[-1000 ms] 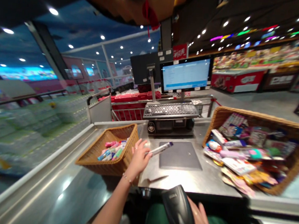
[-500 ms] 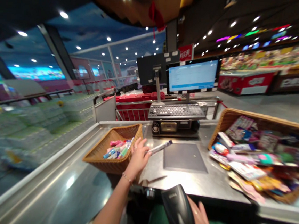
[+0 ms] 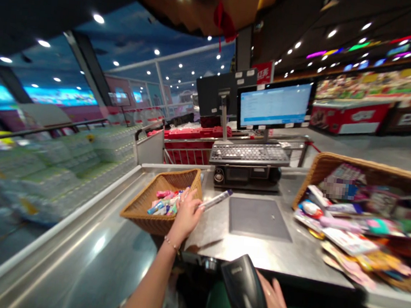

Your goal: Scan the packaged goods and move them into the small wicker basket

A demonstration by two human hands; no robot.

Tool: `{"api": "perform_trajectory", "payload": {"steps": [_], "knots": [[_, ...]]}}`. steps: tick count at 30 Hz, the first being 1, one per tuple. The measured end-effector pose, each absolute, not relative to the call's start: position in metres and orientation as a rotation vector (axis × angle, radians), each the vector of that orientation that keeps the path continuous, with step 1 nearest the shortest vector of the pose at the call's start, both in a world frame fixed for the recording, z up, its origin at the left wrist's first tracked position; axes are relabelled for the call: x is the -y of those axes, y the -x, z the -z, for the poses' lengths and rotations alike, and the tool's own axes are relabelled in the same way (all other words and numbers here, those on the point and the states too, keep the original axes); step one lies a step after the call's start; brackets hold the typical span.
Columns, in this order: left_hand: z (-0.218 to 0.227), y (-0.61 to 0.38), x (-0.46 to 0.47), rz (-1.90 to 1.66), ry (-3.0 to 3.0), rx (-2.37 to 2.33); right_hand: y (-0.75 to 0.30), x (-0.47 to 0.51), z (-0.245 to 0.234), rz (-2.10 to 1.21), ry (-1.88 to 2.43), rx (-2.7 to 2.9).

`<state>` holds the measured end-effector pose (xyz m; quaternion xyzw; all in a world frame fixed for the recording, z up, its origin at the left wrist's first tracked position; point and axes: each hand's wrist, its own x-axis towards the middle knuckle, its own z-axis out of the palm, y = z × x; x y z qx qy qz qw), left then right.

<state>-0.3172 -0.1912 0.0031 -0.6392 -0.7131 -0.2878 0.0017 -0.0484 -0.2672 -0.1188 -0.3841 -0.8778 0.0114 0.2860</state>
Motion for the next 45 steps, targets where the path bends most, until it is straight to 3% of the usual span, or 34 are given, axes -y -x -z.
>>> {"api": "perform_trajectory", "payload": {"steps": [21, 30, 45], "knots": [[0.014, 0.358, 0.196, 1.011, 1.727, 2.264, 0.055, 0.263, 0.129, -0.092, 1.022, 2.375], [0.01, 0.358, 0.196, 1.013, 1.246, 2.288, 0.061, 0.27, 0.127, -0.167, 1.084, 2.298], [0.024, 0.276, 0.174, 1.056, 1.62, 2.038, 0.042, 0.267, 0.13, -0.067, 1.073, 2.311]]}}
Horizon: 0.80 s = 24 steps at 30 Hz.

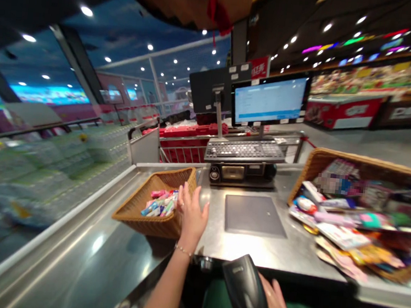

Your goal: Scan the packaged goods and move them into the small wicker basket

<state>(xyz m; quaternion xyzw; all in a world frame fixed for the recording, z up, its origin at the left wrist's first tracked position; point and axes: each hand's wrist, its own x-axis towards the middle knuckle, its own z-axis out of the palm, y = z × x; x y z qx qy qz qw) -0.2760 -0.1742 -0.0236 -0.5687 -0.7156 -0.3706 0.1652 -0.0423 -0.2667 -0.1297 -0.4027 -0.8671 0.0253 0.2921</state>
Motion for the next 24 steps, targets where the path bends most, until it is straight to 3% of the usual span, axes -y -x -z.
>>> {"api": "perform_trajectory", "payload": {"steps": [24], "knots": [[0.031, 0.138, 0.158, 0.977, 2.105, 2.163, -0.003, 0.277, 0.129, 0.101, 1.274, 2.204]]}}
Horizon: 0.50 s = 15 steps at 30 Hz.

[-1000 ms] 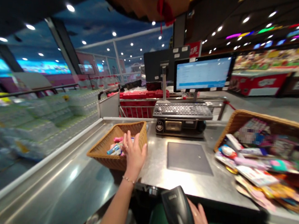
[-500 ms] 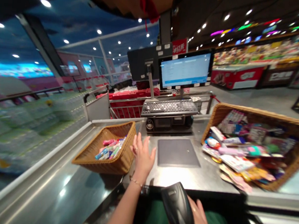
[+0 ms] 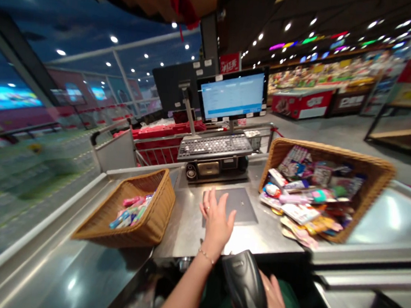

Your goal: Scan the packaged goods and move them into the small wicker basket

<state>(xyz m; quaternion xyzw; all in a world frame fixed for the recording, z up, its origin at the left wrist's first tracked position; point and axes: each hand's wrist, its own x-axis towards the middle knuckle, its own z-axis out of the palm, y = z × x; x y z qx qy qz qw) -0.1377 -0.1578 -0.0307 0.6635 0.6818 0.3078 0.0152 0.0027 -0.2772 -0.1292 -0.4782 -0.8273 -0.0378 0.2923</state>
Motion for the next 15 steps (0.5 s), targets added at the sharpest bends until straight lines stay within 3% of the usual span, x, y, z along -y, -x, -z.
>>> {"api": "perform_trajectory", "payload": {"steps": [15], "knots": [[0.058, 0.058, 0.15, -0.779, -2.265, -1.808, -0.036, 0.288, 0.13, 0.057, 1.458, 2.049]]}}
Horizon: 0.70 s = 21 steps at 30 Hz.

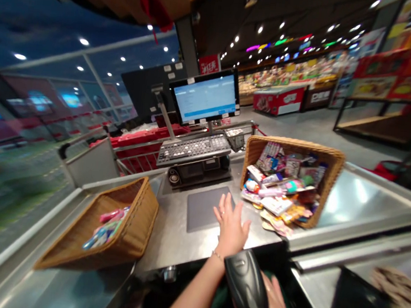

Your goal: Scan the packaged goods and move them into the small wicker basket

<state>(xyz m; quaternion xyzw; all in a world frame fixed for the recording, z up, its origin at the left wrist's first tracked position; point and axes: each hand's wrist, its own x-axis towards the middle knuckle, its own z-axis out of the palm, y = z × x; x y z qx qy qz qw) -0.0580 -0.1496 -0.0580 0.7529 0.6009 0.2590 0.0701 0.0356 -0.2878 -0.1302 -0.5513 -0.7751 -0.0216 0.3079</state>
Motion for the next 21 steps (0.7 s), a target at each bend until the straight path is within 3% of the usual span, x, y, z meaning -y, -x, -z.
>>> {"api": "perform_trajectory", "payload": {"steps": [21], "knots": [[0.129, -0.014, 0.089, -0.534, -2.538, -1.583, -0.059, 0.286, 0.132, -0.02, 1.598, 1.883]]}}
